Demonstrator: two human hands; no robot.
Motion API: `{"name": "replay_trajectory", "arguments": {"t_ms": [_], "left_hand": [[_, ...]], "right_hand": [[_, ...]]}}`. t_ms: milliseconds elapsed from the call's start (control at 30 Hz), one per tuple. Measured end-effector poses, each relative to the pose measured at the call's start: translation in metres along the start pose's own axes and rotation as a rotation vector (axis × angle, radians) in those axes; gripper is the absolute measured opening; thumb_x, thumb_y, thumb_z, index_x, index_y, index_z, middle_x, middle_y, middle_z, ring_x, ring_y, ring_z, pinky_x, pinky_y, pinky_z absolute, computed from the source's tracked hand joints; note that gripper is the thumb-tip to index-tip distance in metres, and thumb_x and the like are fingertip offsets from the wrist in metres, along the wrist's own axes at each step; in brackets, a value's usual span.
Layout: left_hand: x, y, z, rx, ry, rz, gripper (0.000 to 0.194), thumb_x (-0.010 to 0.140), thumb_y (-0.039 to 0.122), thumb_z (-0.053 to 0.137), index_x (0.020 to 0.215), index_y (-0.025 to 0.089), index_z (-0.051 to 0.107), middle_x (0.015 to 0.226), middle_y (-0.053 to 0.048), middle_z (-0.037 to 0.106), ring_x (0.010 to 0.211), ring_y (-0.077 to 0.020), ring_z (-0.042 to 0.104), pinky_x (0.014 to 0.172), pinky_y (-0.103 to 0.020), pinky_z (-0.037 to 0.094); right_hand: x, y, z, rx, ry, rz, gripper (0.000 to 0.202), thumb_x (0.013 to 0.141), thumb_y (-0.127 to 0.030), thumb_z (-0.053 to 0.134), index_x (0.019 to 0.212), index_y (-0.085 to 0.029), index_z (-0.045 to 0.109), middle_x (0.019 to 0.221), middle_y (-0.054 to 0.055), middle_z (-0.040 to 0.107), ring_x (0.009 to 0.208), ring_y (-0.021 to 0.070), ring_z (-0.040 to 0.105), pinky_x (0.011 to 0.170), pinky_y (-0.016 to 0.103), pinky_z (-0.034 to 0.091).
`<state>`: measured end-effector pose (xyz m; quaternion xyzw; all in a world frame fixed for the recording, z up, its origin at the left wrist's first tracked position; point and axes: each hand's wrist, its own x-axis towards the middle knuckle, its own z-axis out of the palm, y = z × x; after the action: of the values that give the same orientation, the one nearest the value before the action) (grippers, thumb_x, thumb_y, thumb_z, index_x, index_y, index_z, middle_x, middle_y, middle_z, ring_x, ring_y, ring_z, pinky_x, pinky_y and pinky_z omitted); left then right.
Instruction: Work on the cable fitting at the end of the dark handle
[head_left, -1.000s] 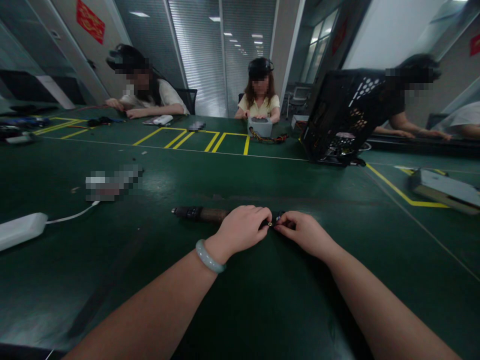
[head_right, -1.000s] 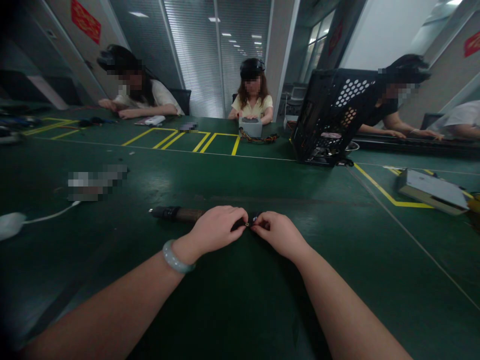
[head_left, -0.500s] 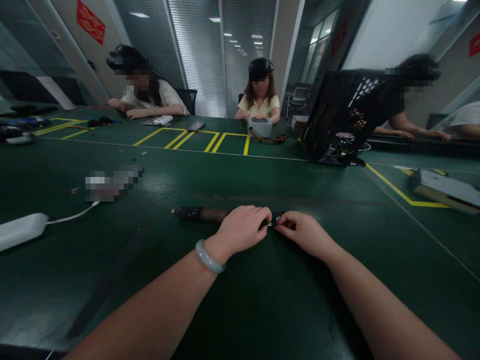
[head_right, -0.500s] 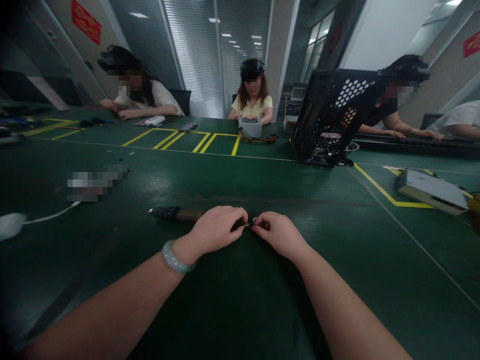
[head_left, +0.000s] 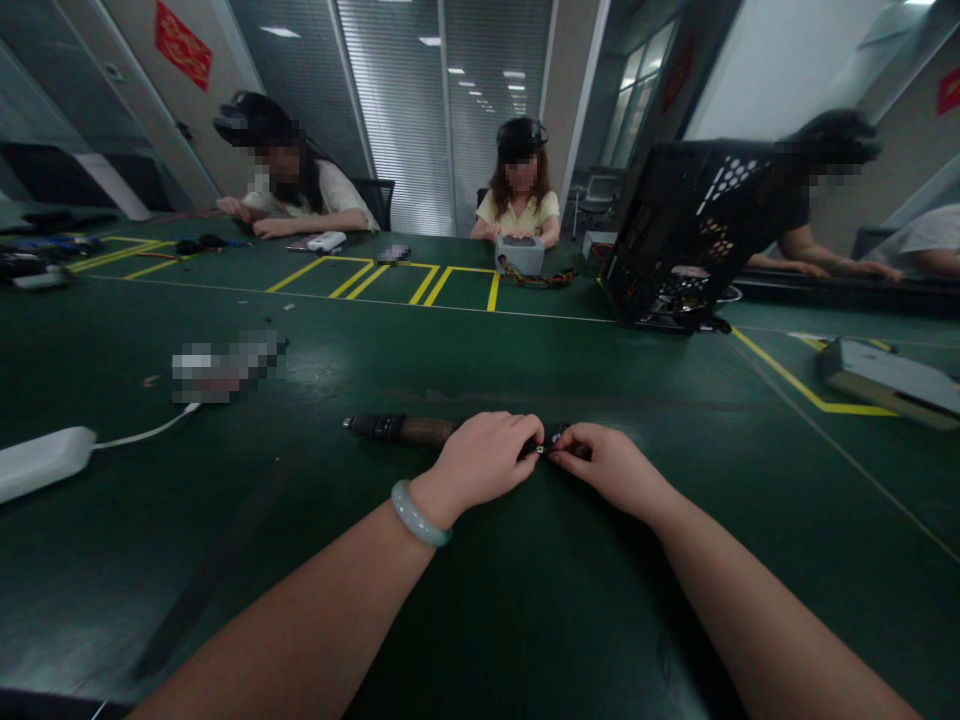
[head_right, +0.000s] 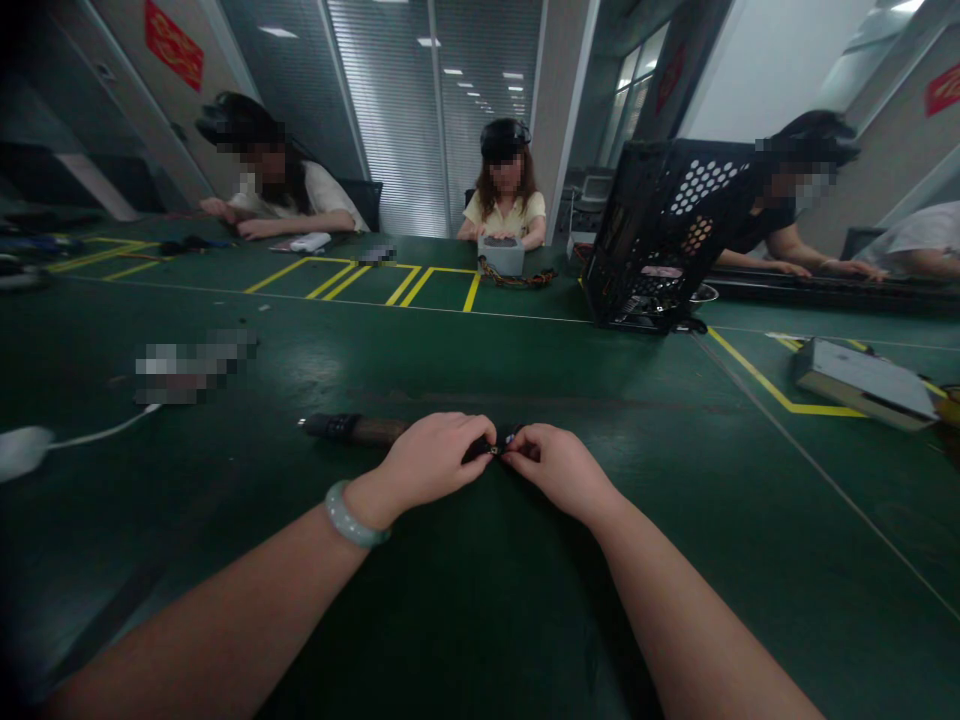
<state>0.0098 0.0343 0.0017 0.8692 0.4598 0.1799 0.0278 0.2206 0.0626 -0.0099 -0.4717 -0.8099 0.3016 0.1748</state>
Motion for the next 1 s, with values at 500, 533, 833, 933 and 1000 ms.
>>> {"name": "replay_trajectory", "arguments": {"t_ms": [500,533,833,933,1000], "left_hand": [[0.0003,0.0008,0.0,0.022,-0.03,-0.005,0.015,0.093,0.03,0.051,0.103,0.022,0.057,0.093,-0.003,0.063,0.086,-0.0187,0.061,0.076,-0.033,0.046],[0.0002,0.0006,0.0001,0.02,-0.028,0.0,0.015,0.093,0.03,0.05,0.103,0.022,0.057,0.093,-0.003,0.063,0.086,-0.0188,0.061,0.076,-0.033,0.046],[0.0007,0.0008,-0.0016,0.023,-0.036,0.008,0.011,0.091,0.027,0.052,0.099,0.022,0.058,0.092,-0.001,0.064,0.086,-0.0186,0.06,0.075,-0.033,0.046],[0.0008,0.0012,-0.0019,0.024,-0.031,-0.006,0.011,0.09,0.028,0.054,0.098,0.022,0.058,0.091,-0.002,0.064,0.086,-0.0192,0.061,0.074,-0.033,0.046],[0.0006,0.0013,-0.0018,0.025,-0.028,-0.008,0.012,0.09,0.028,0.054,0.099,0.021,0.057,0.091,-0.002,0.064,0.086,-0.0192,0.061,0.074,-0.033,0.046]], "right_hand": [[-0.0002,-0.0005,-0.0002,-0.013,0.006,0.004,0.013,0.084,-0.034,0.062,0.086,-0.022,0.068,0.082,0.001,0.066,0.07,0.0151,0.057,0.062,0.027,0.041],[-0.0003,-0.0004,0.0,-0.012,0.007,0.0,0.013,0.084,-0.034,0.062,0.086,-0.022,0.068,0.082,0.001,0.066,0.07,0.0151,0.057,0.062,0.027,0.041],[0.0001,-0.0016,0.0001,-0.034,0.013,0.003,0.013,0.084,-0.034,0.062,0.085,-0.022,0.068,0.08,0.0,0.065,0.069,0.0149,0.057,0.061,0.027,0.039],[0.0003,-0.0012,0.0006,-0.02,0.014,0.006,0.013,0.084,-0.034,0.061,0.085,-0.022,0.068,0.081,0.001,0.066,0.07,0.0151,0.057,0.062,0.027,0.04],[0.0003,-0.0007,0.0008,-0.01,0.013,0.003,0.013,0.084,-0.033,0.061,0.086,-0.022,0.068,0.084,0.001,0.066,0.071,0.0153,0.057,0.063,0.027,0.041]]}}
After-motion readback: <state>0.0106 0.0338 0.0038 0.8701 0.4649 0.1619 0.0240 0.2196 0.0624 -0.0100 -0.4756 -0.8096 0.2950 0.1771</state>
